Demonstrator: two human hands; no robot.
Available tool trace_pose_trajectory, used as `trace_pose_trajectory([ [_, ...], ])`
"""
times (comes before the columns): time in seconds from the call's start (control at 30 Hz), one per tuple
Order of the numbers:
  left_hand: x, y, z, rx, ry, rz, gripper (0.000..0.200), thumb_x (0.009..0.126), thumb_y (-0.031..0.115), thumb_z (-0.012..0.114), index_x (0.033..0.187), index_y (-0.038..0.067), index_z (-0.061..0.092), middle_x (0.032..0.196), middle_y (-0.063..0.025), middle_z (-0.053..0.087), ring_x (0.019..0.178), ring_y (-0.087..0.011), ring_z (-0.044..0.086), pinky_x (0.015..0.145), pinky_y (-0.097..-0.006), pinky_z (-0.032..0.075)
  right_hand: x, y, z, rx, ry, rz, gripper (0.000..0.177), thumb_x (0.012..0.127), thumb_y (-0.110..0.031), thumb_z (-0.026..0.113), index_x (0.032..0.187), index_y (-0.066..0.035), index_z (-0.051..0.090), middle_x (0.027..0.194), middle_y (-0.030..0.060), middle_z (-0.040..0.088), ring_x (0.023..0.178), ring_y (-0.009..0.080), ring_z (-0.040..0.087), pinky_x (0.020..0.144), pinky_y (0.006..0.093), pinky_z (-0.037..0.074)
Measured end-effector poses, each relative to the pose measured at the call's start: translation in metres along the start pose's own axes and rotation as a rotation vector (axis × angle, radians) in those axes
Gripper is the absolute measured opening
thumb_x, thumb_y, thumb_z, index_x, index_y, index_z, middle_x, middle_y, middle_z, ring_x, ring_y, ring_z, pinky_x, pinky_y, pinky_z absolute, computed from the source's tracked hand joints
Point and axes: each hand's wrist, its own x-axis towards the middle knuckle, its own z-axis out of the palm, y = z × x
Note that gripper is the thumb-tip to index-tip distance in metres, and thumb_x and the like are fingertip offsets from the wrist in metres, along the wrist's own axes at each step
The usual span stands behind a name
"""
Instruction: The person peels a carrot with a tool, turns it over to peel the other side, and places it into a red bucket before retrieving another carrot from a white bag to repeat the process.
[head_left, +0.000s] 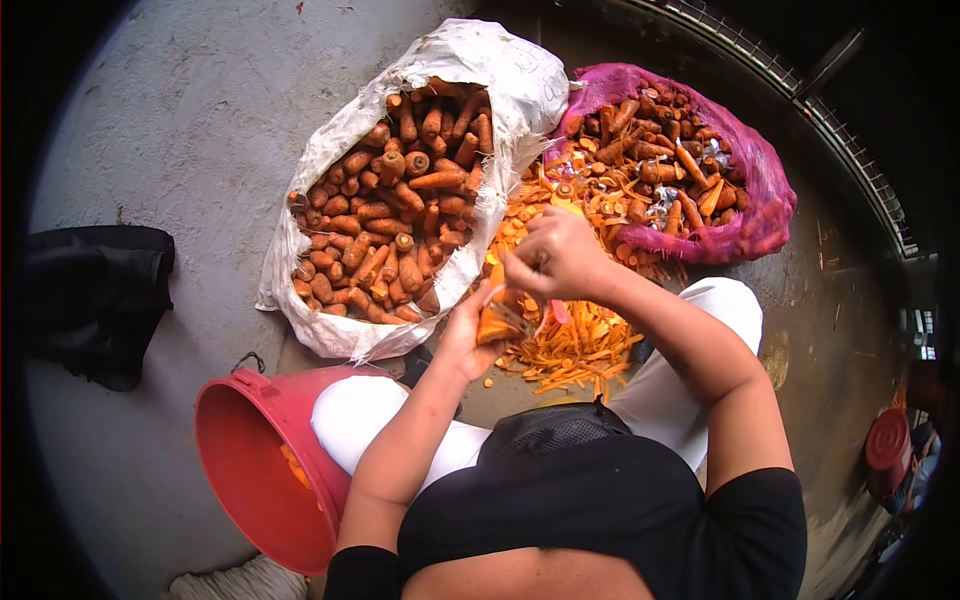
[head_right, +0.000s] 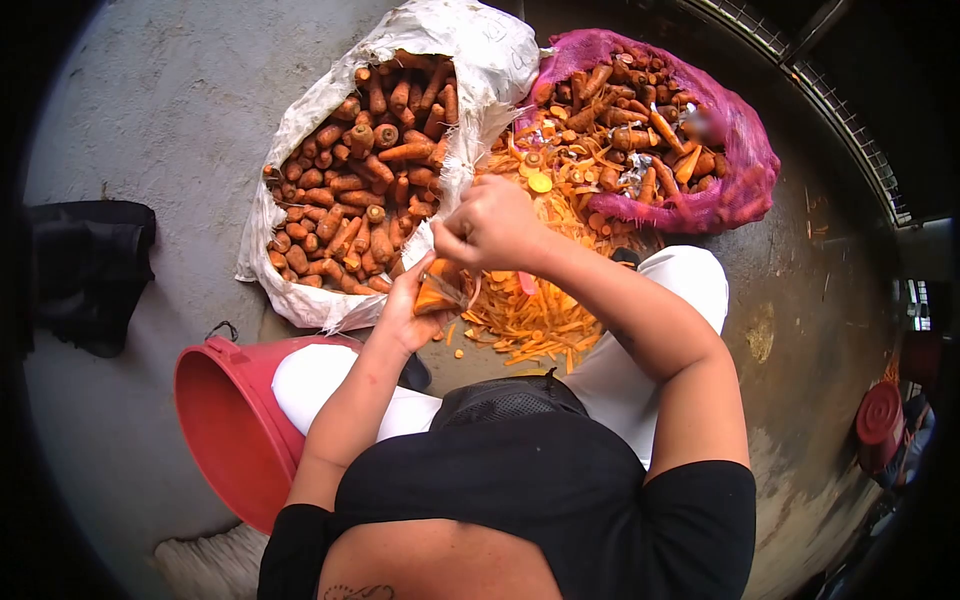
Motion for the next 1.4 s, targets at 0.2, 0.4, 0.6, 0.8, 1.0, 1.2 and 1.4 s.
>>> trace_pose_trajectory([
  [0.2, 0.006, -0.005, 0.003, -0.079, -0.017, -0.051, 0.036, 0.097, 0.031, 0.041, 0.112, 0.000, 0.054, 0.101, -0.0137, 0.064, 0.088, -0.0270, 0.064, 0.078, -0.0415, 0.055, -0.004, -0.009, 0.002, -0.064, -0.044, -0.074, 0.036, 0.077, -0.025, 0.063, 0.043, -0.014, 0.057, 0.043, 0.0034, 0.050, 0.045, 0.0224, 0.050, 0.052, 0.0347, 0.039],
  [0.4, 0.001, -0.007, 0.008, -0.100, -0.162, -0.030, 0.038, 0.099, 0.033, 0.037, 0.113, 0.001, 0.053, 0.095, -0.0133, 0.063, 0.081, -0.0256, 0.063, 0.071, -0.0404, 0.054, -0.005, -0.008, 0.001, -0.051, -0.042, -0.092, 0.037, 0.077, -0.024, 0.062, 0.042, -0.014, 0.056, 0.042, 0.0027, 0.050, 0.044, 0.0215, 0.050, 0.052, 0.0336, 0.041],
  [0.6, -0.017, -0.009, 0.007, 0.139, -0.202, -0.055, 0.040, 0.101, 0.037, 0.033, 0.119, 0.004, 0.049, 0.091, -0.0126, 0.062, 0.072, -0.0208, 0.062, 0.061, -0.0333, 0.053, -0.005, 0.061, 0.000, -0.561, -0.028, 0.011, 0.044, 0.079, -0.019, 0.056, 0.037, -0.019, 0.043, 0.036, -0.0023, 0.041, 0.039, 0.0133, 0.045, 0.051, 0.0331, 0.042],
  [0.8, -0.015, 0.001, 0.001, 0.150, -0.222, 0.033, 0.045, 0.102, 0.037, 0.034, 0.131, 0.005, 0.044, 0.093, -0.0131, 0.062, 0.074, -0.0210, 0.063, 0.064, -0.0322, 0.055, -0.006, 0.083, -0.007, -0.673, 0.027, 0.303, 0.041, 0.086, -0.026, 0.052, 0.048, -0.013, 0.062, 0.040, -0.0002, 0.052, 0.040, 0.0151, 0.053, 0.054, 0.0356, 0.047],
  [1.0, -0.003, 0.005, -0.009, 0.036, -0.119, 0.050, 0.039, 0.101, 0.037, 0.037, 0.124, 0.009, 0.049, 0.102, -0.0101, 0.062, 0.083, -0.0199, 0.063, 0.070, -0.0327, 0.054, 0.008, 0.024, -0.007, 0.002, -0.071, 0.326, 0.037, 0.084, -0.030, 0.056, 0.052, -0.014, 0.067, 0.043, 0.0029, 0.053, 0.040, 0.0188, 0.053, 0.048, 0.0318, 0.044],
  [1.2, -0.012, 0.005, 0.019, 0.054, 0.091, 0.020, 0.034, 0.099, 0.035, 0.041, 0.118, 0.010, 0.054, 0.100, -0.0063, 0.062, 0.086, -0.0174, 0.062, 0.076, -0.0341, 0.052, -0.001, -0.007, 0.001, -0.043, -0.045, -0.018, 0.035, 0.078, -0.024, 0.063, 0.045, -0.014, 0.058, 0.044, 0.0035, 0.051, 0.046, 0.0220, 0.050, 0.052, 0.0349, 0.039],
  [1.4, -0.006, 0.003, 0.012, 0.042, 0.042, -0.042, 0.033, 0.098, 0.032, 0.041, 0.111, 0.008, 0.058, 0.099, -0.0073, 0.064, 0.091, -0.0190, 0.062, 0.081, -0.0351, 0.051, -0.002, -0.008, 0.002, -0.063, -0.030, -0.084, 0.037, 0.078, -0.026, 0.062, 0.043, -0.015, 0.058, 0.044, 0.0030, 0.051, 0.046, 0.0219, 0.051, 0.052, 0.0346, 0.039],
])
